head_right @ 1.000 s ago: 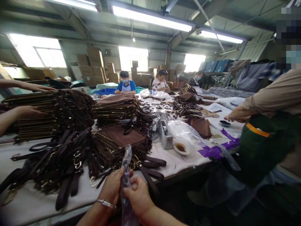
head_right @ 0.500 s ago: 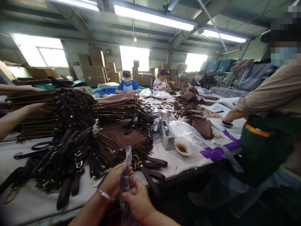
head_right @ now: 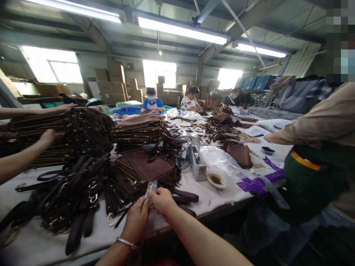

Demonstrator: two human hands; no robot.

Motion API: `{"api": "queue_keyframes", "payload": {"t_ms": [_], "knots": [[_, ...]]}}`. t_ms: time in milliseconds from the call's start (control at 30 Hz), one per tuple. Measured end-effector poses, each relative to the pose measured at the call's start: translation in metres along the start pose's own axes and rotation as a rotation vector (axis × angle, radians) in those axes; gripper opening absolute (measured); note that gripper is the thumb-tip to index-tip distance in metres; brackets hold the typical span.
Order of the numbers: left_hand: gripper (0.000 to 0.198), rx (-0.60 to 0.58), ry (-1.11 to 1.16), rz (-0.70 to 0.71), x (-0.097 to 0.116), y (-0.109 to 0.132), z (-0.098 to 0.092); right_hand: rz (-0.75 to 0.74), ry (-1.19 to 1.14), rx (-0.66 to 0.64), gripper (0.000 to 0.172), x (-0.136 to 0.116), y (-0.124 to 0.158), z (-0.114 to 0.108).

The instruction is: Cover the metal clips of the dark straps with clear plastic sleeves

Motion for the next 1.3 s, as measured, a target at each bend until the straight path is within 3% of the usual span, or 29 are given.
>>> {"api": "queue_keyframes", "payload": {"t_ms": [133,300,567,667,800,1067,1300], "knots": [[0.027,-0.019,-0.036,0.0,-0.005,0.0,0.002,-0.031,-0.052,0.053,0.019,-0.001,-0.015,0.009],[0.027,-0.027,-0.011,-0.026,-0.012,0.001,0.004,-0.101,-0.042,0.027,0.013,0.004,-0.003,0.007],[0.027,-0.017,0.015,-0.029,-0.007,0.003,0.008,-0.089,-0.036,0.049,0.035,0.0,-0.016,0.0],[0.025,-0.015,0.019,-0.029,-0.007,0.003,0.008,-0.087,-0.063,0.061,0.031,-0.001,-0.02,0.007],[0.026,-0.017,0.032,-0.042,-0.011,0.004,0.006,-0.09,-0.08,0.029,0.022,0.002,-0.01,0.016],[0.028,-0.047,0.095,-0.069,-0.016,0.004,0.009,-0.061,-0.145,-0.079,0.031,0.008,0.0,0.015],[0.027,-0.042,0.162,-0.125,-0.026,0.002,0.011,-0.171,-0.145,-0.002,0.043,0.01,0.016,0.017]]}}
Point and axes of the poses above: each hand's wrist, its own y-axis away from the middle knuckle, its own z-axis out of the palm, x = y × z, the point moved 10 cm from there along -y, towards the middle knuckle, and after that the axes turned 6 degrees about z, right-handed, at the moved point
